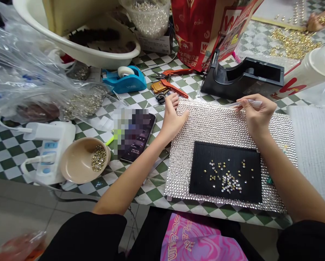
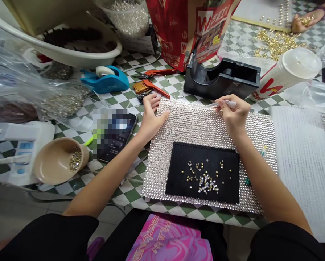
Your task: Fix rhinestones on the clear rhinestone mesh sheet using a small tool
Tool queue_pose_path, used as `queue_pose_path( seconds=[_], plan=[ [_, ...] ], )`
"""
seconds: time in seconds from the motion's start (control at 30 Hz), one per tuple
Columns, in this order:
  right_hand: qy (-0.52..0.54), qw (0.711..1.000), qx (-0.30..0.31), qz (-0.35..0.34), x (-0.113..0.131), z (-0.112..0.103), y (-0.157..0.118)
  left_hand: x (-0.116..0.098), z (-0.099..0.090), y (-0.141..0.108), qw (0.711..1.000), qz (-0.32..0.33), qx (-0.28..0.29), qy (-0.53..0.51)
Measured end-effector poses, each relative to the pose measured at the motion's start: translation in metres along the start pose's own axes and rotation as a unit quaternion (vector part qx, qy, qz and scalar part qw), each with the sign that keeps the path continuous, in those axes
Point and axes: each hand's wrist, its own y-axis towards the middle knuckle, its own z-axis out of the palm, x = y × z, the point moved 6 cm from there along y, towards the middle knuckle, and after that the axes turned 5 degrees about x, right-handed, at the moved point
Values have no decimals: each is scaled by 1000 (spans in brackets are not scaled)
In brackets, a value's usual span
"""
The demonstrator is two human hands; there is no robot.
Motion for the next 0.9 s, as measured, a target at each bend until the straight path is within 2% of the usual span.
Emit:
queue_pose_path(
  seconds=[0.63,0.9],
  plan=[
    [18,1000,17,-7,1,0,-1,-2,-1,-1,1000,-3,7,4],
    [17,1000,-8,-2,-1,-6,-2,3,0,0,1000,-7,1,-7]
  ],
)
